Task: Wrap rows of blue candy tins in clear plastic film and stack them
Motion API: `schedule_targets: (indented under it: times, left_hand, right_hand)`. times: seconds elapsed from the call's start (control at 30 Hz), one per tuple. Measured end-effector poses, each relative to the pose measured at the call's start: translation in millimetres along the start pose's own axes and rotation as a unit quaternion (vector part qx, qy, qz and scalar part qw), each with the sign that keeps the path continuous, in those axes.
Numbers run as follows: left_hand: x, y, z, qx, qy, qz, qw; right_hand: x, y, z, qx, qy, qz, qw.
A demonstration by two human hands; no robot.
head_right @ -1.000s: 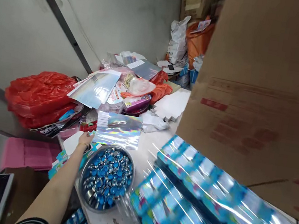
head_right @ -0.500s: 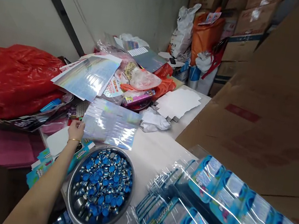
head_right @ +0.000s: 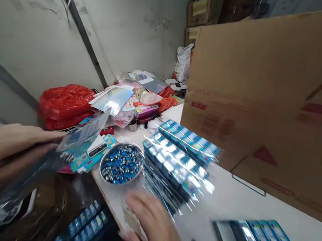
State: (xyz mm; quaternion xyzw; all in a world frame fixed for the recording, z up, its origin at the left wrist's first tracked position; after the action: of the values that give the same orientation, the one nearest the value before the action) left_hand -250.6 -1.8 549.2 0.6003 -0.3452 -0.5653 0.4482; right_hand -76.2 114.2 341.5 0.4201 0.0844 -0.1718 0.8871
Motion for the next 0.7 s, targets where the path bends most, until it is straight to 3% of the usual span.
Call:
schedule_targets:
  times: [0.07,0.1,0.17,0.23,0.33,0.43,0.6,0.7]
  left_hand:
    - [4,15.7,-77,0.050,-0.030,0.044,0.997]
    - [5,17.8,-112,0.074,-0.043,0.067,0.994]
    - [2,15.5,-170,0.111,-0.065,0.087,0.988]
    - [-5,5.8,-210,0.148,-0.083,0.077,0.983]
    - [-23,-30.5,-245,0.206,-0.092,0.072,0.971]
    - [-43,-85.4,-265,0.243,-0.082,0.082,0.963]
    - [-65,-190.9,-303,0.294,-0.078,0.155,0.940]
    - [-73,-248.6,-319,0.307,-0.079,0.196,0.928]
  right_hand:
    - [0,59,49,0.042,0.141,-0.129,0.981]
    - [5,82,62,0.064,0.169,-0.173,0.968]
    - [22,112,75,0.073,0.199,-0.199,0.957]
    - [48,128,66,0.057,0.191,-0.200,0.959]
    - [97,145,32,0.042,0.147,-0.223,0.963]
    - [134,153,-12,0.054,0.092,-0.217,0.970]
    - [166,155,-92,0.078,0.019,-0.164,0.983]
    - [178,142,-140,0.061,-0.015,-0.110,0.992]
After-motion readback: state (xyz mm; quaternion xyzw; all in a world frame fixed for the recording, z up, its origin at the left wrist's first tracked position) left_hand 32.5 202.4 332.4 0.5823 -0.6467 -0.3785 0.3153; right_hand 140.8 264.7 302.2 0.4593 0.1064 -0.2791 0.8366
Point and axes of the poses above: each hand's wrist, its own x-axis away from the middle knuckle, its own y-axis out of the back of the hand, z = x × y, the point moved 9 cm from there along -x, towards the middle knuckle, and after that the axes turned 10 degrees about x, right-handed, at the moved point
